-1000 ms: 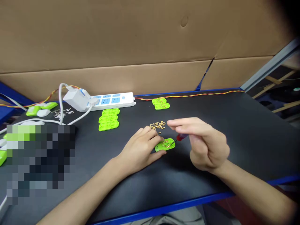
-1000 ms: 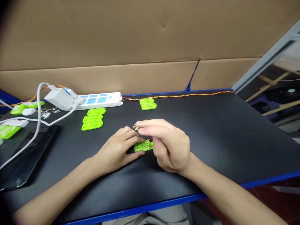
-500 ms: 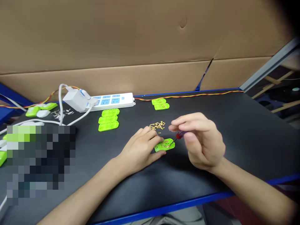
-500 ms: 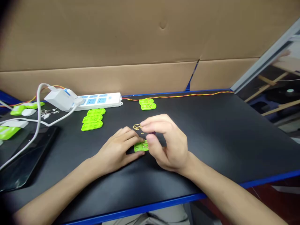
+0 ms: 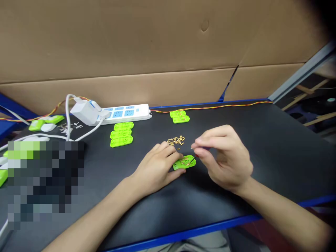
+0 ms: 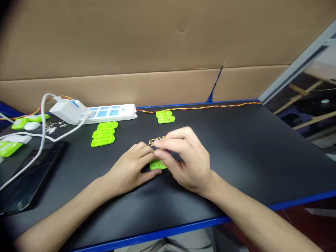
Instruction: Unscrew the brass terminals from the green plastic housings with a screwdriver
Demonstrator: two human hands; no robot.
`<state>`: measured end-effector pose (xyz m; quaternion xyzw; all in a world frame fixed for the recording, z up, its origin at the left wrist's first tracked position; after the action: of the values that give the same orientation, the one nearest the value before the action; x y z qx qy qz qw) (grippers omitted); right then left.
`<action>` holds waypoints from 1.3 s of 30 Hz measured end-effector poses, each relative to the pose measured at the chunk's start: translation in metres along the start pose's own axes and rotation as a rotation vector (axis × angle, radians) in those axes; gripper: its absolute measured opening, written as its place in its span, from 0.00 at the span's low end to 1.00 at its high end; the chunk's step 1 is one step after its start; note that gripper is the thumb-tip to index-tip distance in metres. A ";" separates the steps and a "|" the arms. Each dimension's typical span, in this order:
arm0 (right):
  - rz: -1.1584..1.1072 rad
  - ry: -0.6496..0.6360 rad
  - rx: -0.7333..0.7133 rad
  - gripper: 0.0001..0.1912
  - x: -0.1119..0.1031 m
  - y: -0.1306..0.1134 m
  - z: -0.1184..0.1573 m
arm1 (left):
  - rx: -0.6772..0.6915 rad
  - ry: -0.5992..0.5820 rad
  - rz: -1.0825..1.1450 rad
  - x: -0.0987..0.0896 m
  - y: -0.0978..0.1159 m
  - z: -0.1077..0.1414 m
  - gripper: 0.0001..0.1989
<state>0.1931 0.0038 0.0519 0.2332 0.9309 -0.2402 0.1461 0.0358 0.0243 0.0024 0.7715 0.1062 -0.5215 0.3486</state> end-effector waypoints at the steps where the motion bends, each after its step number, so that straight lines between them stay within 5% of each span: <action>1: -0.010 -0.002 0.016 0.22 0.000 0.000 0.001 | -0.001 0.000 0.001 0.000 0.000 0.000 0.15; 5: -0.170 -0.024 0.122 0.24 0.003 0.007 0.005 | -0.002 -0.007 0.013 0.000 0.000 0.000 0.15; 9: -0.092 -0.007 0.008 0.17 0.002 0.003 0.000 | -0.006 -0.011 0.014 0.000 0.000 0.000 0.15; 15: -0.133 -0.025 0.064 0.28 0.003 0.004 0.002 | 0.001 -0.003 -0.003 0.000 0.000 0.000 0.15; 20: -0.131 0.000 0.017 0.17 0.001 0.004 0.001 | -0.003 -0.005 -0.007 -0.001 0.000 0.000 0.15; 24: 0.038 0.022 -0.049 0.20 0.000 -0.001 -0.002 | 0.008 0.008 -0.008 -0.001 0.000 0.000 0.15; 29: -0.172 -0.031 0.102 0.18 0.004 0.004 0.004 | 0.005 0.007 0.000 0.000 0.000 0.000 0.15; 33: -0.125 -0.029 -0.012 0.12 0.003 0.001 -0.002 | 0.012 0.011 -0.011 0.000 0.000 0.000 0.14; 39: -0.045 -0.008 -0.027 0.20 0.001 -0.001 -0.002 | 0.013 0.016 -0.020 0.000 0.000 0.001 0.15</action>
<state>0.1912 0.0047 0.0536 0.2092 0.9385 -0.2319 0.1476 0.0353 0.0239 0.0019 0.7768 0.1134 -0.5195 0.3375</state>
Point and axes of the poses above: each hand's wrist, its own z-axis away from the middle knuckle, its own x-axis out of the palm, y = z × x, the point moved 5 cm from there along -z, towards the middle knuckle, and after that the axes turned 8 degrees about z, right-handed, at the moved point
